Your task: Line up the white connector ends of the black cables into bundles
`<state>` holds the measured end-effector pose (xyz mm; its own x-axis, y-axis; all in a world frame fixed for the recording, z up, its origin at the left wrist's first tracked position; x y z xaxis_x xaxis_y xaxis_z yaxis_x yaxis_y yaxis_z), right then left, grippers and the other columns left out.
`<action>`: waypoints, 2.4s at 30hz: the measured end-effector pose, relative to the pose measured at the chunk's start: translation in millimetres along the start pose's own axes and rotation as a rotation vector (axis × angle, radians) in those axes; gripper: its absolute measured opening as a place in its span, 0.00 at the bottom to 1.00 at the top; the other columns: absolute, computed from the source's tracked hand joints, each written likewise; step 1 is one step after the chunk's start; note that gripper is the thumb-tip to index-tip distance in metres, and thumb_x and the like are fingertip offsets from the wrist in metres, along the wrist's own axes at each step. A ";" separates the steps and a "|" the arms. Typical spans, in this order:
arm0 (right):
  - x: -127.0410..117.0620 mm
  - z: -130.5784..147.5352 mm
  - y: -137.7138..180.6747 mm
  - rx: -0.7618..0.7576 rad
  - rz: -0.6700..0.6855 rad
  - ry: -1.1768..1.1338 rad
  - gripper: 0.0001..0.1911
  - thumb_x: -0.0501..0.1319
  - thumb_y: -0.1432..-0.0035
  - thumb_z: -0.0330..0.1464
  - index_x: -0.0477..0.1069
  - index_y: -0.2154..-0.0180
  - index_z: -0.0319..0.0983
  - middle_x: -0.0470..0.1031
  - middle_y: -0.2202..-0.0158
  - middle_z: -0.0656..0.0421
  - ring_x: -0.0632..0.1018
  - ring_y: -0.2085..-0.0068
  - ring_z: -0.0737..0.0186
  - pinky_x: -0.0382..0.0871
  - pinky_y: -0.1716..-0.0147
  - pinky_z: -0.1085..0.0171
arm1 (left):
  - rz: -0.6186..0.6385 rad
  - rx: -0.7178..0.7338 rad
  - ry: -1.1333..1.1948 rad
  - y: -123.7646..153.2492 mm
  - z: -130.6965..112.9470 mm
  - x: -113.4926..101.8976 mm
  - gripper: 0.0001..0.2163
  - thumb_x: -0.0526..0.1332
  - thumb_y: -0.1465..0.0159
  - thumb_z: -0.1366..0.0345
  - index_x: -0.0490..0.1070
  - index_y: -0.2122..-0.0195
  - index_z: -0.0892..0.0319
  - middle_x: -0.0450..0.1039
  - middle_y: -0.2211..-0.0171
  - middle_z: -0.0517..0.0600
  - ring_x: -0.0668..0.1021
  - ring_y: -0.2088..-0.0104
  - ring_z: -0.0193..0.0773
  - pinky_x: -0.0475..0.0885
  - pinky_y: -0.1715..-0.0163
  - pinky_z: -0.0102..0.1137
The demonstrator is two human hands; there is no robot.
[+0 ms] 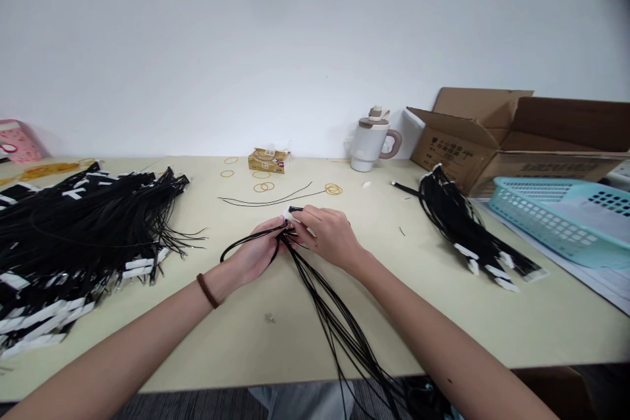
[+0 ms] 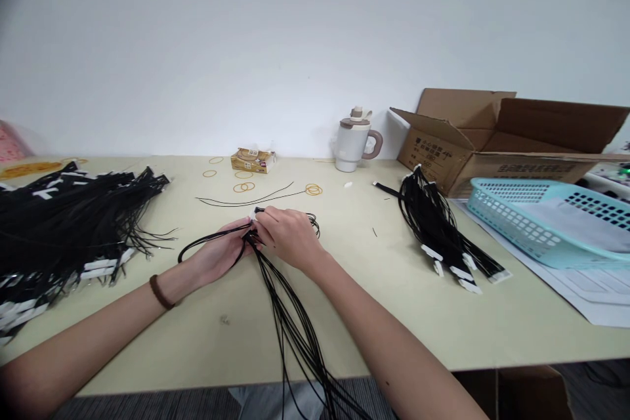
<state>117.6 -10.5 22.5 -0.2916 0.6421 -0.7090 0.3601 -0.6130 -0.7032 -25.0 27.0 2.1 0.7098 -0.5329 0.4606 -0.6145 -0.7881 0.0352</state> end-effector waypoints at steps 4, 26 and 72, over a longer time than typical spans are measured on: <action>1.3 -0.4 0.6 -0.005 -0.003 0.001 0.13 0.47 0.38 0.32 0.68 0.68 0.39 0.69 0.75 0.62 0.67 0.76 0.70 0.49 0.76 0.67 | -0.004 0.005 -0.002 0.8 -0.4 0.7 0.04 0.58 0.44 0.69 0.72 0.71 0.63 0.73 0.71 0.50 0.72 0.72 0.33 0.66 0.67 0.30; 1.2 -1.1 0.9 -0.011 -0.002 0.004 0.12 0.48 0.38 0.32 0.67 0.68 0.39 0.68 0.75 0.62 0.66 0.76 0.70 0.49 0.76 0.67 | -0.012 0.006 -0.012 0.9 0.2 0.3 0.04 0.58 0.43 0.69 0.72 0.70 0.63 0.73 0.70 0.50 0.72 0.71 0.33 0.67 0.67 0.29; 0.0 0.8 1.2 -0.010 0.007 0.020 0.11 0.48 0.39 0.32 0.67 0.69 0.39 0.67 0.76 0.62 0.65 0.77 0.69 0.48 0.77 0.67 | -0.036 -0.006 -0.029 1.1 -3.6 7.5 0.06 0.56 0.43 0.69 0.72 0.72 0.62 0.72 0.75 0.49 0.71 0.74 0.34 0.65 0.70 0.30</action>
<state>117.3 -11.7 21.7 -0.2715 0.6468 -0.7127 0.3712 -0.6128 -0.6976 -21.6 23.2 8.8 0.7411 -0.5130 0.4331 -0.5905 -0.8050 0.0569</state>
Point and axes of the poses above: each hand's wrist, its own y-axis away from the middle knuckle, its own x-axis out of the palm, z = x × y, the point moved 1 cm from there along -y, towards the middle knuckle
